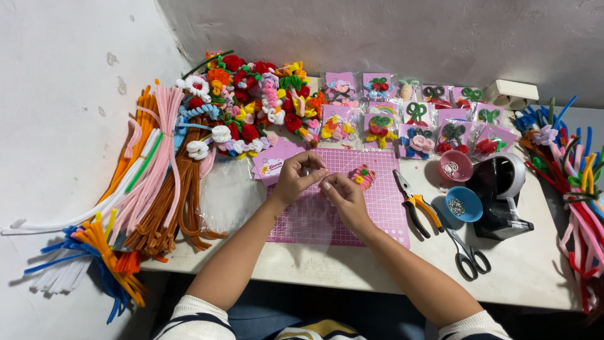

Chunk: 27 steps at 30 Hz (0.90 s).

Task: The person picks up a small floral craft item made of pipe cleaners and places it into a small plastic bag along with a backing card. They then fold the top of the bag over and secure it using a small white adhesive label before placing the finished package on a work surface.

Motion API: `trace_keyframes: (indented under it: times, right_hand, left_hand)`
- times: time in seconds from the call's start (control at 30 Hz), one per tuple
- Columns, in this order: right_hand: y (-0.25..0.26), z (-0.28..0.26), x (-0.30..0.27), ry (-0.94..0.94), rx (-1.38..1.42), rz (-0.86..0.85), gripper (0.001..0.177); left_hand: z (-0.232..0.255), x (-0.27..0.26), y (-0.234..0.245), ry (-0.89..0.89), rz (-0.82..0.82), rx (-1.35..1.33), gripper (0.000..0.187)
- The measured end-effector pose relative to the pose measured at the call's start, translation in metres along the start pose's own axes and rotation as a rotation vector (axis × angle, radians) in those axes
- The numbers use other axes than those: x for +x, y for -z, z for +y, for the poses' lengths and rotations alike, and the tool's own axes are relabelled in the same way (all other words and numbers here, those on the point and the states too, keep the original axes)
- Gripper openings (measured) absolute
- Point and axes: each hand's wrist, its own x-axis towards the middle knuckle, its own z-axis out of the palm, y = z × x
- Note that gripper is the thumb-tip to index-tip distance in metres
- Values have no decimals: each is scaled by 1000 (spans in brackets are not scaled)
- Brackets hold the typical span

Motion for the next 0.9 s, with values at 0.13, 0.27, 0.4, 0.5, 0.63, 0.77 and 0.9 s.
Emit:
trace_keyframes:
  times: [0.13,0.27,0.4,0.5,0.63,0.77,0.9]
  right_hand:
    - [2,-3,1,20,-150,25,10]
    - [16,2,11,29,-179,63,10]
    - [45,17,28,91,-141,49,15]
    - [59,19,39,117,-124,12,23]
    - [61,21,37,93,-167,-69,25]
    - [49,0,32,124,-297,-176,18]
    - [47,7,31,196,-375,-181,18]
  left_hand:
    - [5,-4,0,2,-13,84,5]
    - [2,-3,1,3,17,125,5]
    - [5,-4,-1,-4,50,127,4]
    - [8,-6,-3,-32,61,224,2]
    - [6,-7,-3,-63,40,290,1]
    - [8,-8,-5,-106,33,318,1]
    - [4,-9,-3,-206,2,432,2]
